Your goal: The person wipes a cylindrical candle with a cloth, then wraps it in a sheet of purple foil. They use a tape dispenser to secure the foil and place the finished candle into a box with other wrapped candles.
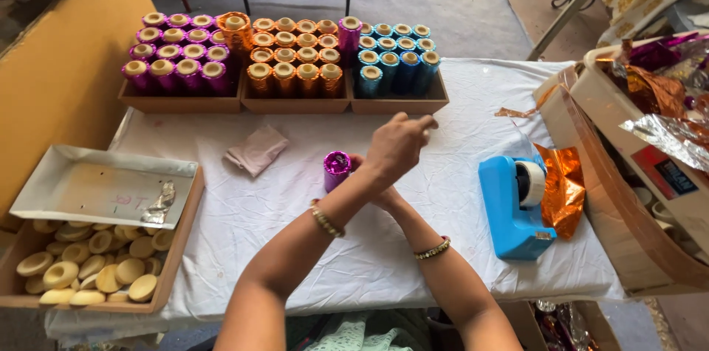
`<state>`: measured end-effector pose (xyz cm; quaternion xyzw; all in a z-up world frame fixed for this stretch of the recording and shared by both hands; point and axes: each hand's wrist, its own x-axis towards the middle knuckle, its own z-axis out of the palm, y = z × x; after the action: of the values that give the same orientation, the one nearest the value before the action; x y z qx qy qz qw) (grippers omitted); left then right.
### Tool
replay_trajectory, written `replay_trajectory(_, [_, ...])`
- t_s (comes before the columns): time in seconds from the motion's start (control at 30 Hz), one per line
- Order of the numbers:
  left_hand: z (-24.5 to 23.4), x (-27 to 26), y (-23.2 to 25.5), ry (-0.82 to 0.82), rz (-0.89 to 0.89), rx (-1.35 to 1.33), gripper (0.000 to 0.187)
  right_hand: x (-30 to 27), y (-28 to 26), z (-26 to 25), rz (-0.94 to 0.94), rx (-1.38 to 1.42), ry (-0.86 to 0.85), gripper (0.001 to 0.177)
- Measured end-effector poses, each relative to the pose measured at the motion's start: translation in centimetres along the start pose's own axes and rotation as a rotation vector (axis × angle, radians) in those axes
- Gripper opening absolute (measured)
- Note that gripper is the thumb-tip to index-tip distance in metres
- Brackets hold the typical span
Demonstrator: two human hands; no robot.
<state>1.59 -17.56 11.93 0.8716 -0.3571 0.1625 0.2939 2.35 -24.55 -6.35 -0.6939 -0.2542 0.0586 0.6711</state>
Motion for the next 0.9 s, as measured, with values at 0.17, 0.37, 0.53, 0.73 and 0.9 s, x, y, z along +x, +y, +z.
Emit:
replay_trajectory(0.17, [-7.6, -4.8, -5.4, 0.417, -0.044, -0.505, 0.02, 0.6, -2.3, 0.0, 0.023, -0.102, 0.153, 0.058])
replay_trajectory(0.37, [-4.7, -11.5, -17.3, 0.127, -0.474, -0.44, 0.02, 4.2, -3.0, -2.3, -0.016, 0.077, 0.303, 0.057])
replay_trajectory(0.53, [-0.4, -13.9, -20.4, -0.079, -0.647, -0.381, 0.025, 6.1, -2.0, -3.0, -0.028, 0.066, 0.334, 0.052])
replay_trajectory(0.73, [-0.7, -14.2, -19.1, 0.039, -0.487, -0.086, 0.016, 5.6, -1.5, -2.5, 0.013, -0.014, 0.367, 0.059])
replay_trajectory(0.9, [-0.9, -14.7, -18.5, -0.022, -0.484, -0.025, 0.023, 5.4, -1.3, -2.4, 0.05, -0.004, 0.374, 0.054])
